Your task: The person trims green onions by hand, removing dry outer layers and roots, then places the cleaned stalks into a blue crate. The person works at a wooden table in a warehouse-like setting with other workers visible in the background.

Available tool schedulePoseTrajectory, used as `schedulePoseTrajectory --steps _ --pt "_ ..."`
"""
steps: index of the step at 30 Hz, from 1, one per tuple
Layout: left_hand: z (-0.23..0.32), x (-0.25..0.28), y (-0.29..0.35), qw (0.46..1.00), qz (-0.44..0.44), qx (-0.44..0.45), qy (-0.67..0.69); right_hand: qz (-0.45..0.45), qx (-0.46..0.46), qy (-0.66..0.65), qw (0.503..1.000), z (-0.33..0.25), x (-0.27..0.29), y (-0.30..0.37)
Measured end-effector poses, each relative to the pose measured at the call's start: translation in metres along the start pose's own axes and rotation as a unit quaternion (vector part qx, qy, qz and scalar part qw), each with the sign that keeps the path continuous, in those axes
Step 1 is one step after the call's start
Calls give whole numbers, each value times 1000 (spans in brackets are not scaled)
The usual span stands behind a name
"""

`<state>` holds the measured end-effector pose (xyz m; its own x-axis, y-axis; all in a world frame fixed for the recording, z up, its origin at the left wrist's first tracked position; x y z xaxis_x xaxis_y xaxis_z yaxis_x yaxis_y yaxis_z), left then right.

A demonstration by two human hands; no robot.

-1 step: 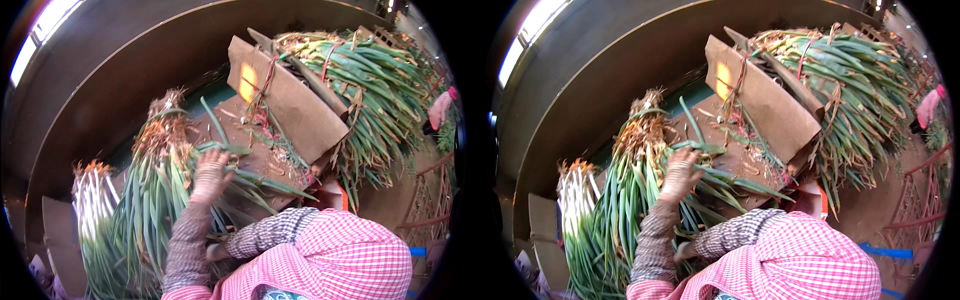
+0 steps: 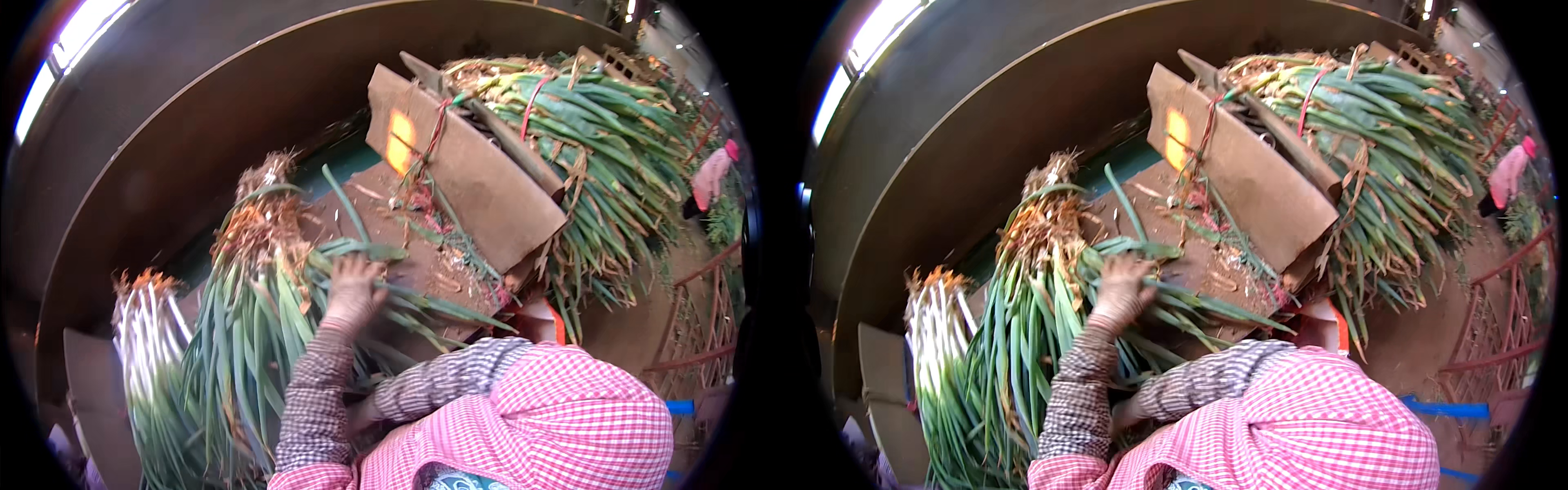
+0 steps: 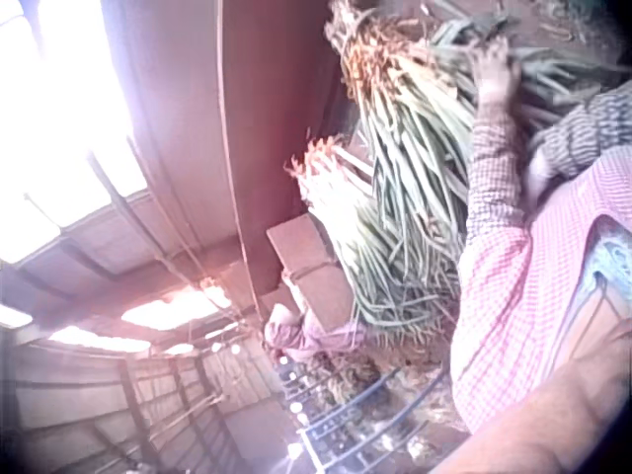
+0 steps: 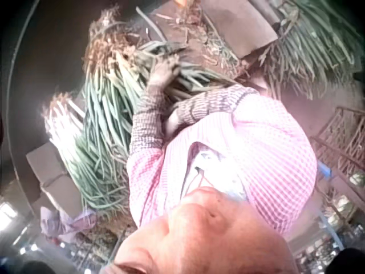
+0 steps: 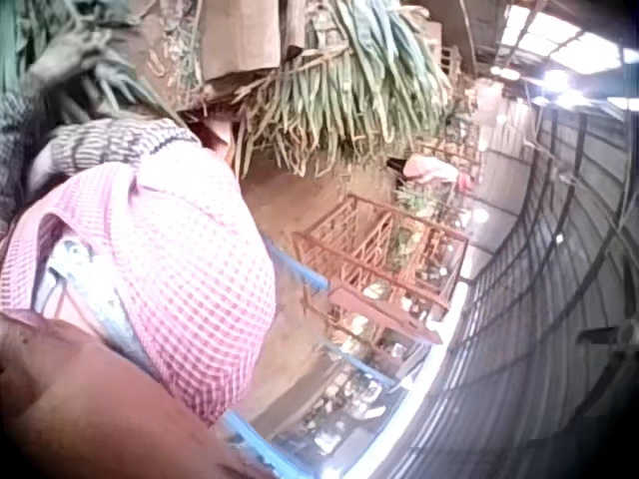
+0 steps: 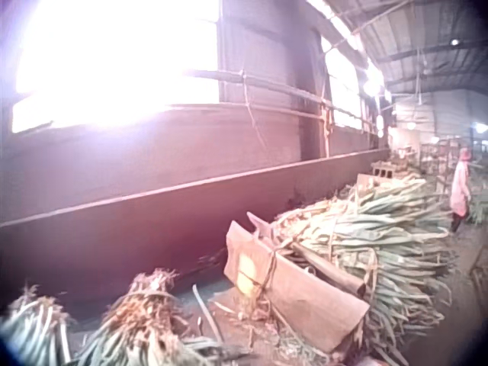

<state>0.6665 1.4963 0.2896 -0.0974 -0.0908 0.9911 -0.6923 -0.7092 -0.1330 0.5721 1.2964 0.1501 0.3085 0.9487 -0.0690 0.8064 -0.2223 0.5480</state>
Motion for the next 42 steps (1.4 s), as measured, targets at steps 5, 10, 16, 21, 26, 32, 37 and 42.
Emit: schedulePoseTrajectory --steps 5,10,16,21,26,32,37,42 --pt "-3 -134 84 996 -40 -77 24 155 31 378 912 -90 179 230" --pt "16 -103 56 972 -218 -84 10 678 -199 375 600 -127 444 452" --pt "-9 -26 3 931 -75 39 356 733 -143 400 531 -134 469 535" --pt "-60 57 -110 680 30 124 721 768 255 111 578 -193 400 487" --pt "-92 53 -153 473 83 208 852 587 133 152 784 -160 338 348" --pt "-164 -27 -107 552 84 323 765 586 91 231 771 -120 383 163" --pt "-342 24 -53 928 103 308 184 279 188 -311 889 -99 440 64" --pt "-346 -21 -16 969 -90 228 1 145 26 -401 904 -122 395 24"
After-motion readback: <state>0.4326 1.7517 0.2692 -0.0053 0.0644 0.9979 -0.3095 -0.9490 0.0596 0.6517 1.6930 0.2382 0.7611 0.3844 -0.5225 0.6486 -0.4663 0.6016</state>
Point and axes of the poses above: each hand's wrist, its own y-axis away from the middle knuckle, its own x-axis out of the back of the hand, z = x × y, the point moved 5 cm from there along -y, towards the middle knuckle, and after that the axes turned 7 degrees about -y, right-handed, at the moved point
